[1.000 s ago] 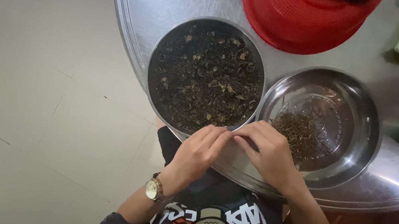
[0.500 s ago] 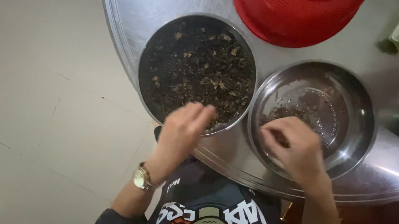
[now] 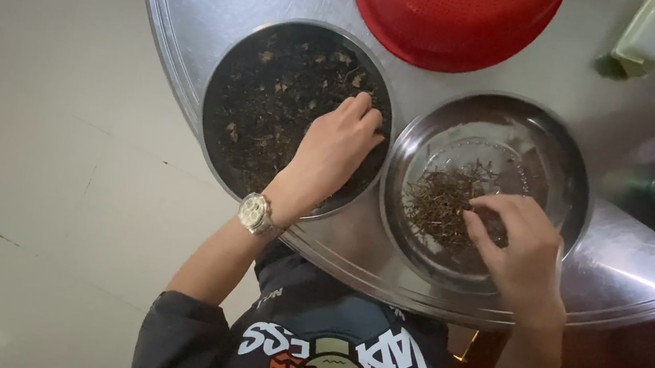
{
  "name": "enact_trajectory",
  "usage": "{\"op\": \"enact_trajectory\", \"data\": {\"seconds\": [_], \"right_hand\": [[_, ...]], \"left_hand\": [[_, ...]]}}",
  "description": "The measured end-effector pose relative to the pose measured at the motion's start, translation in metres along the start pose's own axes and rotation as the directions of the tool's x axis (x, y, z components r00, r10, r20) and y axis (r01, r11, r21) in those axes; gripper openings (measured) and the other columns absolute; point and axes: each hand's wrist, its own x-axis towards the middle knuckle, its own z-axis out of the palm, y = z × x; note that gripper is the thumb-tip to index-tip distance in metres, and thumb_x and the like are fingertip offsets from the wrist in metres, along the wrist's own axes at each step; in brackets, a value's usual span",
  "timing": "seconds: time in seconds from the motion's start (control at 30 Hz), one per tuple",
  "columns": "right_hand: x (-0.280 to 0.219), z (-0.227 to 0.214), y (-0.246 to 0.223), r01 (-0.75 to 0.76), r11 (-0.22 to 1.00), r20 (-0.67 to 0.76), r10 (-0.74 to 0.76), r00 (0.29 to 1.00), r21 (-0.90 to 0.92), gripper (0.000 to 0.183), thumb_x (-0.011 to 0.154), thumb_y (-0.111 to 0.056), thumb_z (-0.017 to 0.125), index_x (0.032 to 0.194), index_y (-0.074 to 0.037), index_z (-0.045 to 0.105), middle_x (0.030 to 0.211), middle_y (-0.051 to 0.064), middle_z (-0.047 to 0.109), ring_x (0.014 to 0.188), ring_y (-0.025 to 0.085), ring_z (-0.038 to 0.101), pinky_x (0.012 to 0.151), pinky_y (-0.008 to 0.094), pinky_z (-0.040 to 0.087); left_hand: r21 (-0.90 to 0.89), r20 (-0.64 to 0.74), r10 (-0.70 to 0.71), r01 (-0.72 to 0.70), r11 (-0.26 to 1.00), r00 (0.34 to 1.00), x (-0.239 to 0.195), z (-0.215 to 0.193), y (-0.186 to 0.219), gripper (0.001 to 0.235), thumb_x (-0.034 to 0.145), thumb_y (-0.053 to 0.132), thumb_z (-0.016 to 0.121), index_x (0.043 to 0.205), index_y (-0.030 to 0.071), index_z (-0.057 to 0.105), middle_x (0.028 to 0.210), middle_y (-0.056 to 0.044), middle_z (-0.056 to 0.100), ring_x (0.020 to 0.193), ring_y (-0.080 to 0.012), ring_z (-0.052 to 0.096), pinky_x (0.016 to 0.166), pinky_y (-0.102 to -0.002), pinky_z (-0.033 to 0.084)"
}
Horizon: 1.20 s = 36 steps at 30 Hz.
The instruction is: Sorting dried tea leaves by hand to remove stems or debris, moving them between metal trays.
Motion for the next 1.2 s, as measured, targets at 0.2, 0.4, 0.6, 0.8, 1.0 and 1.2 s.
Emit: {"op": "enact_trajectory", "data": {"seconds": [0.2, 0.4, 0.6, 0.8, 1.0, 1.2], "right_hand": [[-0.002, -0.008, 0.005, -0.01, 1.0, 0.01, 0.01, 1.0, 0.005, 0.013, 0.099, -0.025, 0.075, 0.104, -0.013, 0.074, 0.093, 0.002, 0.071, 0.087, 0.024, 0.069, 0.078, 0.037, 0.056], [-0.001, -0.011, 0.004, -0.041, 0.998, 0.032, 0.04, 0.999, 0.042, 0.013, 0.099, -0.025, 0.074, 0.103, -0.013, 0.074, 0.09, 0.003, 0.071, 0.085, 0.024, 0.069, 0.076, 0.036, 0.056], [-0.005, -0.007, 0.007, -0.023, 1.0, 0.046, 0.023, 0.999, 0.012, 0.014, 0.098, -0.026, 0.075, 0.105, -0.014, 0.073, 0.095, 0.001, 0.072, 0.09, 0.024, 0.07, 0.078, 0.036, 0.056], [0.003, -0.012, -0.008, 0.084, 0.994, 0.079, -0.089, 0.993, 0.068, 0.015, 0.096, -0.01, 0.074, 0.106, 0.001, 0.073, 0.098, 0.012, 0.075, 0.091, 0.023, 0.069, 0.083, 0.033, 0.054], [0.008, -0.007, -0.013, 0.093, 0.994, 0.074, -0.097, 0.993, 0.059, 0.014, 0.096, -0.011, 0.075, 0.106, -0.001, 0.074, 0.099, 0.011, 0.075, 0.092, 0.022, 0.069, 0.087, 0.034, 0.053], [0.021, -0.001, -0.016, 0.186, 0.982, 0.119, -0.183, 0.976, -0.02, 0.019, 0.095, -0.011, 0.076, 0.11, 0.0, 0.072, 0.101, 0.016, 0.076, 0.093, 0.024, 0.072, 0.083, 0.032, 0.059]], "left_hand": [[0.119, 0.153, -0.03, 0.012, 0.993, 0.988, 0.009, -0.001, 0.007, 0.018, 0.093, 0.015, 0.074, 0.102, 0.0, 0.067, 0.1, -0.011, 0.058, 0.086, -0.0195, 0.066, 0.064, -0.026, 0.057], [0.112, 0.213, -0.09, 0.067, 0.991, 0.973, 0.011, 0.013, 0.003, 0.023, 0.095, 0.011, 0.072, 0.111, -0.004, 0.066, 0.108, -0.014, 0.06, 0.096, -0.0215, 0.067, 0.072, -0.024, 0.058], [0.097, 0.197, -0.094, 0.076, 0.992, 0.976, 0.006, 0.008, 0.003, 0.025, 0.096, 0.004, 0.068, 0.117, -0.009, 0.061, 0.111, -0.02, 0.061, 0.099, -0.0269, 0.069, 0.076, -0.029, 0.06], [-0.112, 0.042, -0.074, 0.078, 0.991, 0.996, -0.001, 0.024, -0.007, 0.038, 0.066, -0.027, 0.052, 0.085, 0.004, 0.047, 0.087, -0.018, 0.053, 0.074, -0.0371, 0.053, 0.055, -0.049, 0.041], [-0.295, -0.015, -0.012, 0.007, 0.956, 1.0, -0.009, -0.007, -0.009, 0.037, 0.072, -0.026, 0.042, 0.089, 0.007, 0.038, 0.083, -0.01, 0.045, 0.071, -0.0279, 0.041, 0.056, -0.044, 0.031], [-0.407, -0.035, -0.027, 0.011, 0.913, 0.999, -0.026, -0.031, -0.012, 0.017, 0.096, -0.01, 0.048, 0.099, 0.007, 0.047, 0.092, -0.01, 0.055, 0.081, -0.0274, 0.048, 0.063, -0.042, 0.039]]}}
